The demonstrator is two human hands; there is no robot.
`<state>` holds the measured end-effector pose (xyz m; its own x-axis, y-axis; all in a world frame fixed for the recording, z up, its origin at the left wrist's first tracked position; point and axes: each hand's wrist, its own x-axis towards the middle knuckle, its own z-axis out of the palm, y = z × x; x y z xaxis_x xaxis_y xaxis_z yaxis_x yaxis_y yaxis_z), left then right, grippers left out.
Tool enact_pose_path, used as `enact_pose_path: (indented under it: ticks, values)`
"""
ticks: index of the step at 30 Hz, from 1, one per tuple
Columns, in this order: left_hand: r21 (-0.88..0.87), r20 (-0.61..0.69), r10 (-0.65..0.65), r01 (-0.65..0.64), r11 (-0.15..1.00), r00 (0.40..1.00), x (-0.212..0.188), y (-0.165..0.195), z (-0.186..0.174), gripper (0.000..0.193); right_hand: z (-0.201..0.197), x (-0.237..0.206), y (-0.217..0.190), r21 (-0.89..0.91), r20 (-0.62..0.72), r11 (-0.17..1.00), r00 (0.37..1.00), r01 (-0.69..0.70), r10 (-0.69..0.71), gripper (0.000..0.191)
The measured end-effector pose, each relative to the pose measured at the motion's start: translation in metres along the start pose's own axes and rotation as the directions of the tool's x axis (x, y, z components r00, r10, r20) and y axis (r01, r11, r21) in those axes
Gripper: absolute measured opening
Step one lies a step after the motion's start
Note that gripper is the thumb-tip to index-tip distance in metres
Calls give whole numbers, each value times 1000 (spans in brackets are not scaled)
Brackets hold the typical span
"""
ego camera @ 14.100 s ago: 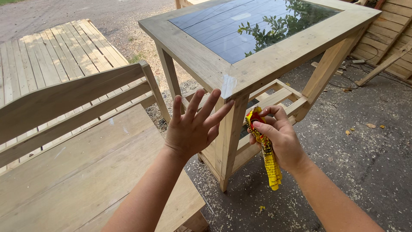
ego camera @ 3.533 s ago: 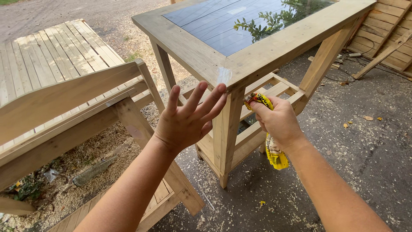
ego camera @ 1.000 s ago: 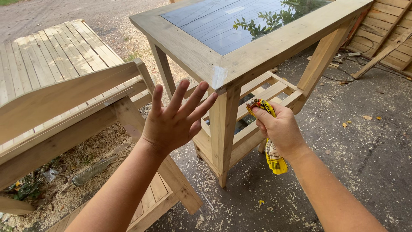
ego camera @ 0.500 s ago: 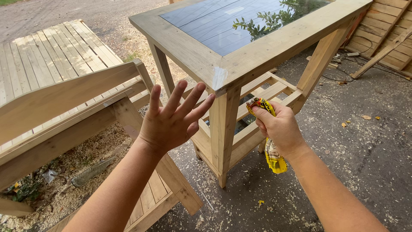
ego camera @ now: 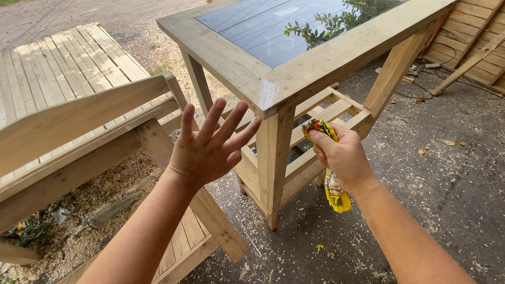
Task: The person sands the edges and legs of a wooden table with a glass top using sandpaper, then applies a white filler paste to the corners and smooths it with a finger. The work is performed outdoors on a paved surface with other wooden furniture nearby.
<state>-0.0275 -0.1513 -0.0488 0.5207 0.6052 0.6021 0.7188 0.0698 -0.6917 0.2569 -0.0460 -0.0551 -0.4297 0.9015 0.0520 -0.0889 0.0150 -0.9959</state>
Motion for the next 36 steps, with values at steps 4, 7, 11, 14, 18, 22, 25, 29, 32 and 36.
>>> enact_pose_path:
  ticks: [4, 7, 11, 14, 18, 22, 25, 29, 32, 36]
  values:
    - [-13, -22, 46, -47, 999, 999, 21, 15, 2, 81, 5, 2, 0, 20, -3, 1000, 1000, -14, 14, 15]
    - [58, -9, 49, -49, 997, 999, 31, 24, 3, 85, 8, 2, 1, 18, 4, 1000, 1000, -8, 8, 15]
    - [76, -8, 47, -46, 996, 999, 30, 18, 6, 82, 7, 1, 2, 25, 4, 1000, 1000, -13, 13, 16]
    - [58, -5, 60, -59, 997, 998, 18, 7, 6, 83, 5, 2, 4, 12, -9, 999, 999, -33, 33, 15]
    - [84, -21, 13, -11, 996, 1000, 3, 3, 1, 81, 5, 2, 4, 7, -3, 1000, 1000, -13, 13, 16]
    - [33, -23, 10, -9, 999, 1000, 3, 3, 2, 77, 7, 4, 2, 14, -2, 1000, 1000, -13, 13, 17]
    - [35, -34, 19, -18, 999, 999, 15, 13, 7, 75, 10, 4, 1, 16, 1, 1000, 1000, -16, 16, 16]
    - [73, -8, 33, -32, 997, 999, 20, 11, 11, 77, 11, 4, 2, 36, 7, 999, 1000, -22, 22, 15]
    - [77, -8, 39, -38, 996, 999, 13, 2, 11, 78, 8, 4, 4, 37, -2, 999, 1000, -28, 28, 15]
    - [87, 0, 24, -24, 996, 1000, 2, -4, 9, 79, 5, 5, 7, 28, -5, 999, 1000, -28, 29, 16]
